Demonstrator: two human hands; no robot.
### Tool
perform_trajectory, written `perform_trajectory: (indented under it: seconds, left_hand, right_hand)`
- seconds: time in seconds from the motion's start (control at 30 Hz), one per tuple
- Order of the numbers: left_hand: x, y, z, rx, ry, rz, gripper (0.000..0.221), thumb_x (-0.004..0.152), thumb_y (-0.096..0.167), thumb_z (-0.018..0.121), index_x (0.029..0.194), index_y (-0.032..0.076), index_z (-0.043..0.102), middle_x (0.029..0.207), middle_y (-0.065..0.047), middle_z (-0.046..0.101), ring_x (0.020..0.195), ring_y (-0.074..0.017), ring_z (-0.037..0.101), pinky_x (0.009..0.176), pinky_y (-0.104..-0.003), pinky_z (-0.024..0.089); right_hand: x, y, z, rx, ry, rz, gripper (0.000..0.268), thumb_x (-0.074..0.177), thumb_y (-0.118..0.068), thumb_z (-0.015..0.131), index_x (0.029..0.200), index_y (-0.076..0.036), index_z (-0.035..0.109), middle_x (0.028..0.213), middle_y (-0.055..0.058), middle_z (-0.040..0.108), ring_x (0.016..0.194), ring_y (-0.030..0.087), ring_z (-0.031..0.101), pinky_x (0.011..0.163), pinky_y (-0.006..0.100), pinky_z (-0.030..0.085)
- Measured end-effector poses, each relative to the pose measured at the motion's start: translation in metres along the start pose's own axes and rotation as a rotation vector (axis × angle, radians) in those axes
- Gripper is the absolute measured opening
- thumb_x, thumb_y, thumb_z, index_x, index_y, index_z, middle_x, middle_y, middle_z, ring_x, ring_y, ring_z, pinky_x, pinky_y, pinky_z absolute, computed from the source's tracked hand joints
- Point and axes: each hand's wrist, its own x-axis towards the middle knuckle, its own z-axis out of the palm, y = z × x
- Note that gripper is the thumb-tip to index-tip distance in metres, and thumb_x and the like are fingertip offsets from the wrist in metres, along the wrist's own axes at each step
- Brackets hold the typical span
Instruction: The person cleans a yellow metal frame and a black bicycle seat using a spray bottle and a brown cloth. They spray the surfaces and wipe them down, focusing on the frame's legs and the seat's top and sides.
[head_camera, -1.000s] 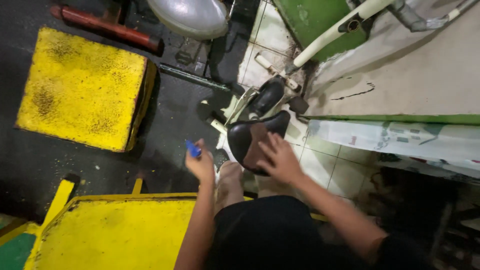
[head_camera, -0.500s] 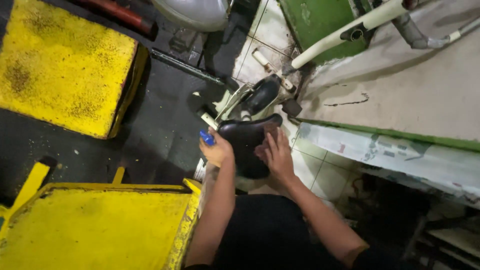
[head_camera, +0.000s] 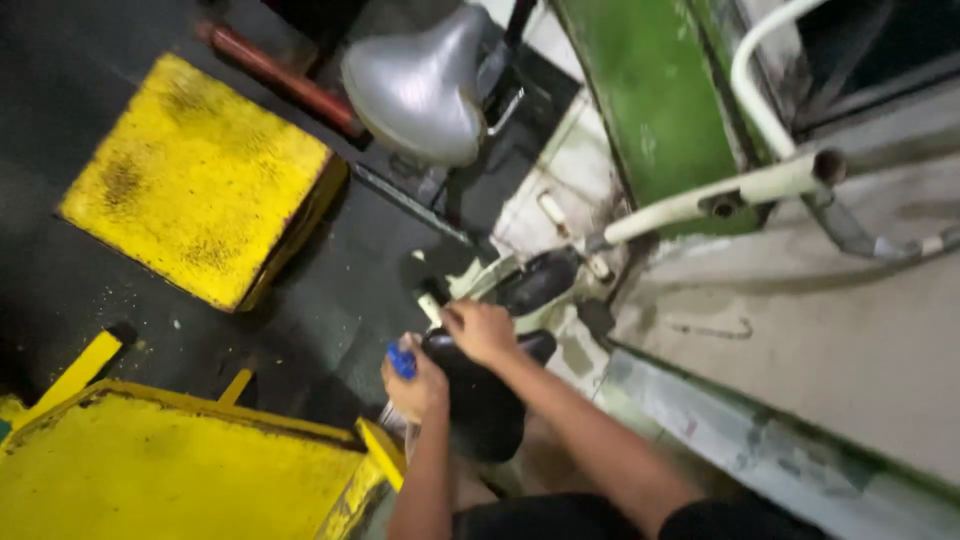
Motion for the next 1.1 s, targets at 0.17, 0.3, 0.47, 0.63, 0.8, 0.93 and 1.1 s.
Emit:
perform_trajectory:
  seconds: [0.17,0.3,0.47,0.63,0.8,0.93,1.1]
  left_hand:
    - [-0.007,-0.015,0.001,-0.121,0.01,-0.008,0.056,0.086,0.053,0.077,0.118,0.008,0.073,0.106,-0.02,0.075,0.095,-0.0399,0.072,0.086,-0.049,0.055]
    - [-0.029,-0.038,-0.018,-0.337,0.113,0.302,0.048,0.097,0.04,0.073,0.13,0.006,0.068,0.127,-0.021,0.068,0.114,-0.0407,0.068,0.1,-0.046,0.053]
    - [-0.067,-0.054,-0.041,-0.023,0.268,0.397,0.044,0.088,0.021,0.073,0.126,0.001,0.067,0.134,-0.026,0.061,0.12,-0.0493,0.058,0.103,-0.053,0.045]
    - [-0.064,-0.055,-0.025,-0.064,0.204,0.165,0.028,0.098,0.025,0.071,0.108,-0.001,0.065,0.12,-0.024,0.065,0.114,-0.0457,0.059,0.1,-0.053,0.046]
    - [-0.061,-0.064,-0.019,-0.119,0.304,0.369,0.026,0.093,0.02,0.067,0.108,-0.002,0.064,0.116,-0.023,0.065,0.112,-0.0447,0.059,0.098,-0.052,0.047]
    - [-0.057,-0.062,-0.02,-0.163,0.269,0.286,0.027,0.094,0.023,0.068,0.107,0.0,0.064,0.114,-0.021,0.066,0.109,-0.0428,0.06,0.094,-0.05,0.048]
    - [-0.057,-0.054,-0.029,-0.138,0.113,0.112,0.026,0.095,0.028,0.068,0.106,0.005,0.067,0.11,-0.018,0.067,0.103,-0.0401,0.063,0.088,-0.049,0.05]
  right_hand:
    - [-0.059,0.038,-0.021,0.15,0.183,-0.325,0.033,0.094,-0.026,0.071,0.123,-0.012,0.073,0.111,0.014,0.075,0.096,0.033,0.072,0.08,0.042,0.058]
    - [-0.122,0.078,-0.066,0.167,0.112,-0.321,0.038,0.097,-0.026,0.068,0.133,-0.013,0.068,0.132,0.011,0.071,0.118,0.031,0.07,0.096,0.04,0.057]
    - [-0.131,0.075,-0.057,-0.15,0.079,-0.578,0.06,0.092,-0.037,0.065,0.143,-0.009,0.055,0.153,0.026,0.046,0.142,0.048,0.036,0.116,0.063,0.024]
    - [-0.083,0.059,-0.02,-0.372,0.147,-0.627,0.065,0.09,-0.054,0.057,0.14,-0.013,0.057,0.145,0.028,0.051,0.131,0.046,0.048,0.108,0.061,0.034]
    - [-0.004,0.018,0.019,-0.234,-0.15,-0.142,0.047,0.103,-0.056,0.052,0.112,-0.016,0.075,0.102,0.015,0.075,0.092,0.037,0.071,0.081,0.047,0.056]
    - [-0.016,-0.044,0.02,0.032,-0.217,-0.081,0.041,0.098,-0.051,0.056,0.099,-0.019,0.081,0.089,0.007,0.078,0.085,0.03,0.074,0.076,0.045,0.056]
    - [-0.044,-0.038,0.002,0.015,0.1,-0.754,0.035,0.093,-0.037,0.066,0.118,-0.013,0.071,0.121,0.011,0.072,0.106,0.034,0.07,0.088,0.045,0.056]
